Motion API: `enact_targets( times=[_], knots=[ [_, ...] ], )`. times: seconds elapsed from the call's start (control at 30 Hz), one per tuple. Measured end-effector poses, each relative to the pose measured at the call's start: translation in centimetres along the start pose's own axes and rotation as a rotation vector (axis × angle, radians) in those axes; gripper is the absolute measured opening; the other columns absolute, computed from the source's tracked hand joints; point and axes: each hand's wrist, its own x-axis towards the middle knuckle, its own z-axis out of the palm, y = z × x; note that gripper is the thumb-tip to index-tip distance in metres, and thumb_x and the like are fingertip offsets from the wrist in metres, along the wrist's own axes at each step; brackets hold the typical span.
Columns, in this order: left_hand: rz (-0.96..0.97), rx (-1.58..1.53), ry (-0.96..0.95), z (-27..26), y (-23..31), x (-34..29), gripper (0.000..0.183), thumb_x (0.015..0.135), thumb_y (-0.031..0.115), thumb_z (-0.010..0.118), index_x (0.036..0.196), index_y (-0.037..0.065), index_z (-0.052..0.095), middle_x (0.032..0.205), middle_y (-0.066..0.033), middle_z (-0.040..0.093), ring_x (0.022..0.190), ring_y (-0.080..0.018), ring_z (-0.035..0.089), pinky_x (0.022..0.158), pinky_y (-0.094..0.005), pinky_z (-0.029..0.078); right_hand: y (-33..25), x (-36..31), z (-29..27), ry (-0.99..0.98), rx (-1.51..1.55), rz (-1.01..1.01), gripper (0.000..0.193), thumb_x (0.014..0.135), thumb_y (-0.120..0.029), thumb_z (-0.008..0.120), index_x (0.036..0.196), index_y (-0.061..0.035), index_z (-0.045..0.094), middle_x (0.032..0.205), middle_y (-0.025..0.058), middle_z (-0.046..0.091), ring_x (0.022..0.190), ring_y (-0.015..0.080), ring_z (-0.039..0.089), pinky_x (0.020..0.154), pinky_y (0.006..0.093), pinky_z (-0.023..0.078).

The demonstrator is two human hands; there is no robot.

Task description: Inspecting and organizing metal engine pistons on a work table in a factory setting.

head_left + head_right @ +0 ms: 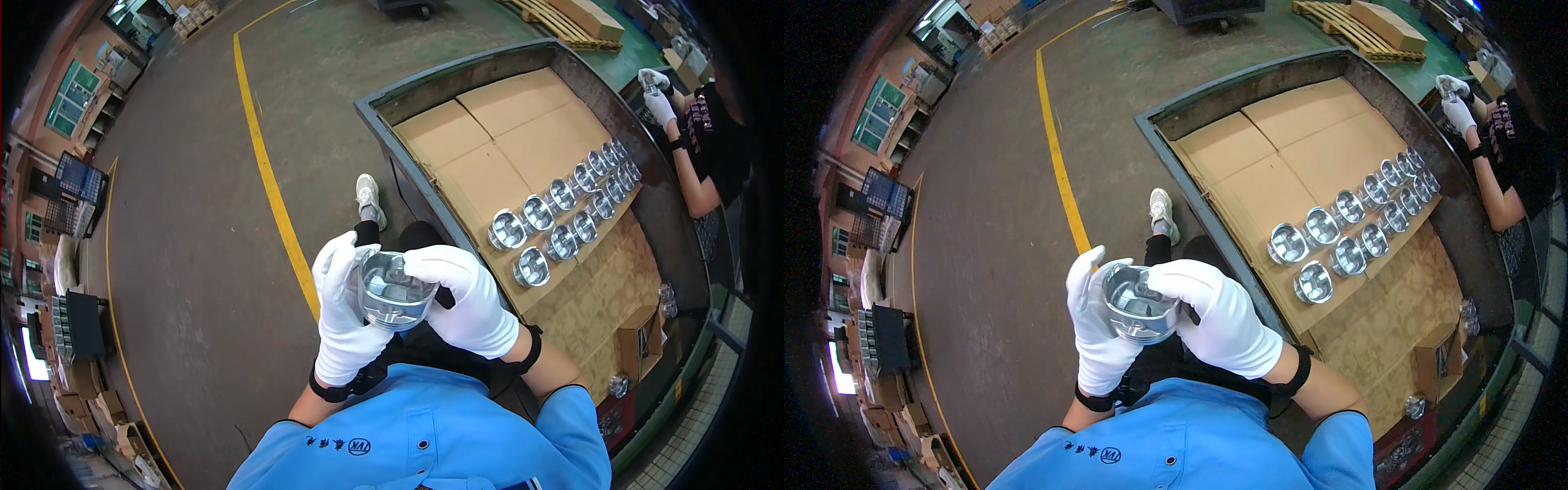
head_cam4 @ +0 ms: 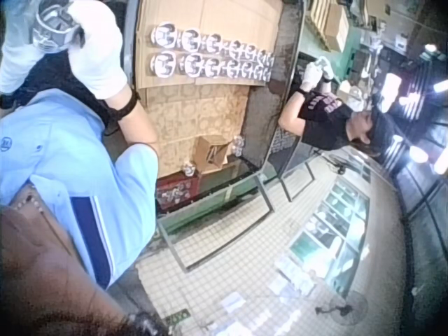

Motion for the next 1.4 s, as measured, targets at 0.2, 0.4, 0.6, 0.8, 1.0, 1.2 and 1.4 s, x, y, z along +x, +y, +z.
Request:
enact_targets(
  times=[0.2,0.4,0.6,0.8,1.0,1.2,1.4],
  knots=[
    [-0.523,-0.475,-0.225,-0.9,1.2,0.3,0.128,0.062,-0.001,0.09,0.162,0.004,0.012,0.15,-0.0156,0.046,0.136,-0.0246,0.051,0.114,-0.0397,0.041,0.1,-0.2,-0.1,0.049,-0.104,-0.071,0.054,0.068,0.013,0.068,0.119,-0.0063,0.066,0.118,0.0155,0.068,0.101,0.0349,0.068,0.085,0.0405,0.057],
    [-0.785,-1.234,-0.088,-1.0,1.1,0.1,0.113,0.068,0.006,0.074,0.163,0.004,0.013,0.15,-0.0181,0.045,0.139,-0.0318,0.047,0.117,-0.0414,0.038,-1.2,0.5,-0.4,-0.036,-0.231,-0.142,0.058,0.068,0.002,0.076,0.125,-0.0071,0.066,0.109,0.0113,0.071,0.089,0.0307,0.069,0.073,0.038,0.056],
    [-0.787,-1.5,-0.081,-1.3,0.4,0.3,0.103,0.066,0.015,0.06,0.16,0.002,0.021,0.144,-0.026,0.051,0.13,-0.041,0.055,0.109,-0.0558,0.048,-2.3,0.9,-1.0,-0.018,-0.196,-0.047,0.071,0.065,-0.021,0.089,0.128,0.0003,0.062,0.105,0.0127,0.071,0.083,0.0298,0.068,0.069,0.0388,0.054],
    [-0.72,-1.508,-0.061,-1.8,0.0,0.1,0.085,0.075,0.011,0.064,0.153,0.001,0.031,0.141,-0.0339,0.047,0.118,-0.053,0.059,0.091,-0.068,0.056,-2.4,1.3,-0.8,-0.1,-0.138,-0.042,0.076,0.065,-0.024,0.089,0.13,0.0025,0.061,0.104,0.0135,0.07,0.089,0.0329,0.069,0.073,0.0405,0.055],
    [-0.674,-1.23,-0.025,-1.6,0.5,0.0,0.089,0.076,0.012,0.077,0.154,0.012,0.033,0.152,-0.0305,0.037,0.131,-0.0439,0.052,0.103,-0.0608,0.052,-2.4,1.7,-0.6,-0.113,-0.171,-0.116,0.075,0.068,-0.02,0.089,0.133,0.0024,0.059,0.104,0.0136,0.07,0.094,0.0326,0.069,0.077,0.0398,0.055],
    [-0.638,-1.142,-0.034,-1.7,0.7,0.2,0.097,0.072,0.002,0.075,0.157,0.014,0.029,0.158,-0.0245,0.033,0.142,-0.0369,0.042,0.115,-0.0525,0.042,-1.2,0.3,0.2,-0.071,-0.15,0.055,0.081,0.07,-0.018,0.088,0.14,0.0033,0.054,0.11,0.0164,0.069,0.095,0.0335,0.069,0.08,0.0391,0.055],
    [-0.618,-1.186,-0.038,-1.5,0.7,0.5,0.094,0.069,-0.004,0.068,0.155,0.012,0.032,0.162,-0.02,0.028,0.145,-0.0346,0.038,0.118,-0.0503,0.038,-0.7,0.7,-0.7,-0.094,-0.178,0.067,0.082,0.071,-0.018,0.088,0.142,0.0026,0.052,0.117,0.0161,0.069,0.102,0.0335,0.067,0.088,0.0395,0.054]
  ],
)
